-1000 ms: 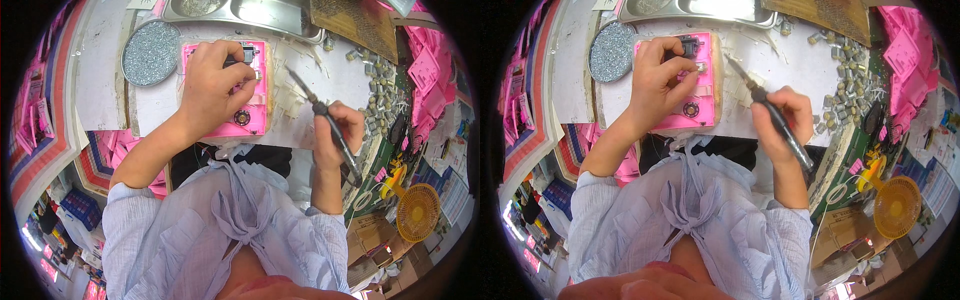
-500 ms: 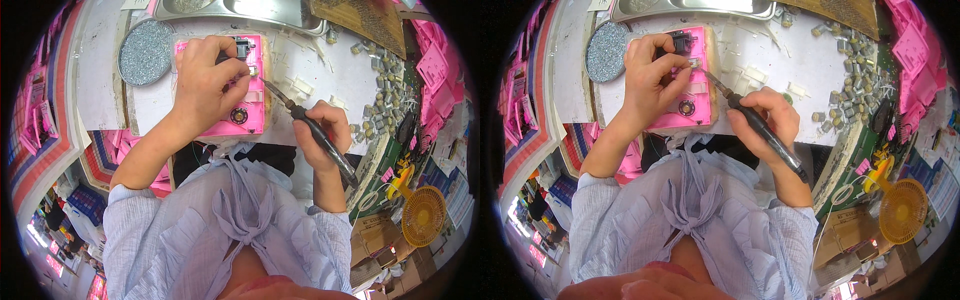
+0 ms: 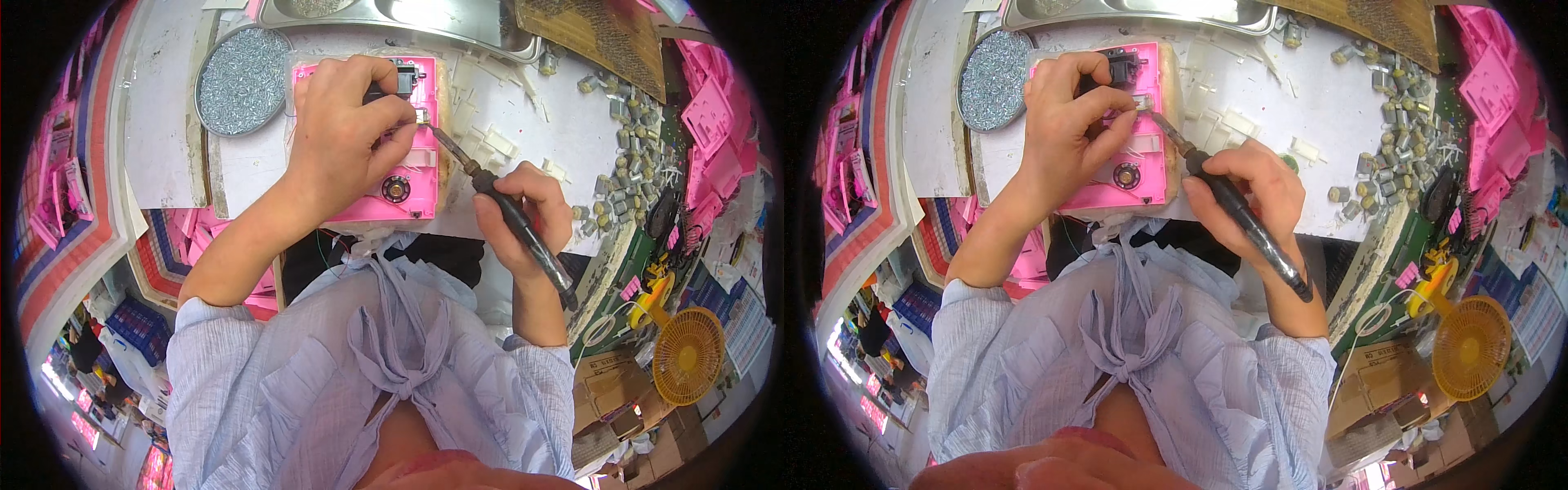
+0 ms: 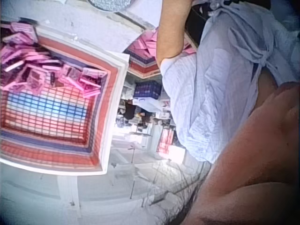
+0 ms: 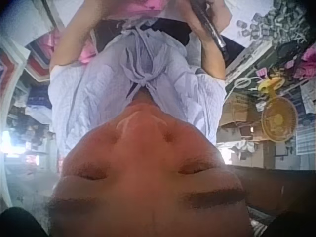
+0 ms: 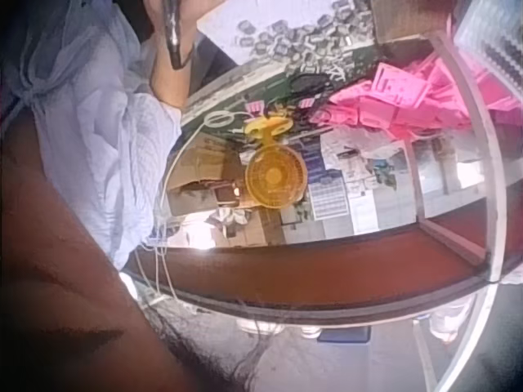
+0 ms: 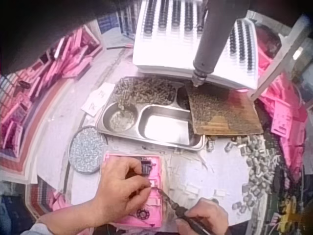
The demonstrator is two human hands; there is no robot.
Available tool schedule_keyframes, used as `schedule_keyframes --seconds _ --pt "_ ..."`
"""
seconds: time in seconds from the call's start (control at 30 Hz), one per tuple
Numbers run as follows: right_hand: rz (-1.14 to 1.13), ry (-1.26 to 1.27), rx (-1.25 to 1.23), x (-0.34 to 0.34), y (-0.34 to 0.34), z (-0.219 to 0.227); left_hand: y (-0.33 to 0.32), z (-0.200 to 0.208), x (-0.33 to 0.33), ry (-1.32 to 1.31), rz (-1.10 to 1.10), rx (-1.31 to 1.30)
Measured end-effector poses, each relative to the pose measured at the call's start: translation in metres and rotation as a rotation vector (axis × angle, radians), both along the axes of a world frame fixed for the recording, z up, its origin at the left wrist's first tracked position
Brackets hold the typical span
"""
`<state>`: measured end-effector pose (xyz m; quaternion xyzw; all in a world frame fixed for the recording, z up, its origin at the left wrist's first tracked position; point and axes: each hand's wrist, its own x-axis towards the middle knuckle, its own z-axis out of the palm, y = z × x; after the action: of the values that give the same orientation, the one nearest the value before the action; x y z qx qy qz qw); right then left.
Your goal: Assembling and soldering electronic components into a pink plastic toy casing.
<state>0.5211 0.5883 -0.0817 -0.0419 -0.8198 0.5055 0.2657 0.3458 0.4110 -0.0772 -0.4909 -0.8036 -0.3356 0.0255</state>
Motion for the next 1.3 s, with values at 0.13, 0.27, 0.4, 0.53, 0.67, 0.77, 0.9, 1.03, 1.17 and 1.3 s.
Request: schedule_keyframes --seconds 0.13,0.27,0.4,0.53,0.67,0.77,0.9,1.03,1.17,1.3 --pt "0.063 0.089 0.163 -0.003 0.002 0.002 0.000 0.002 -0.001 0.017 -0.007 -0.003" --pt "0.058 0.097 0.178 -0.003 0.001 0.001 0.000 0.001 -0.001 0.026 -0.012 -0.005" --pt "0.065 0.057 0.174 0.002 0.003 0.005 -0.001 0.001 -0.001 0.032 -0.009 -0.015" --pt "0.069 0.053 0.169 0.002 0.003 0.007 0.000 0.003 -0.001 0.036 -0.007 -0.026" --pt "0.066 0.054 0.167 0.002 0.003 0.006 0.000 0.002 -0.002 0.047 -0.011 -0.028" --pt "0.059 0.066 0.170 0.001 0.006 0.007 0.002 0.004 -0.001 0.051 -0.001 -0.012" --pt "0.035 0.108 0.137 0.001 0.010 0.005 0.001 0.004 -0.002 0.051 -0.005 -0.019" --pt "0.024 0.121 0.129 -0.001 0.012 0.002 0.005 0.007 0.001 0.048 0.024 -0.021" --pt "0.026 0.112 0.117 -0.004 0.013 0.001 0.010 0.008 0.003 0.059 0.056 -0.030" --pt "0.025 0.099 0.119 -0.009 0.010 0.002 0.014 0.009 0.004 0.097 0.071 -0.066"
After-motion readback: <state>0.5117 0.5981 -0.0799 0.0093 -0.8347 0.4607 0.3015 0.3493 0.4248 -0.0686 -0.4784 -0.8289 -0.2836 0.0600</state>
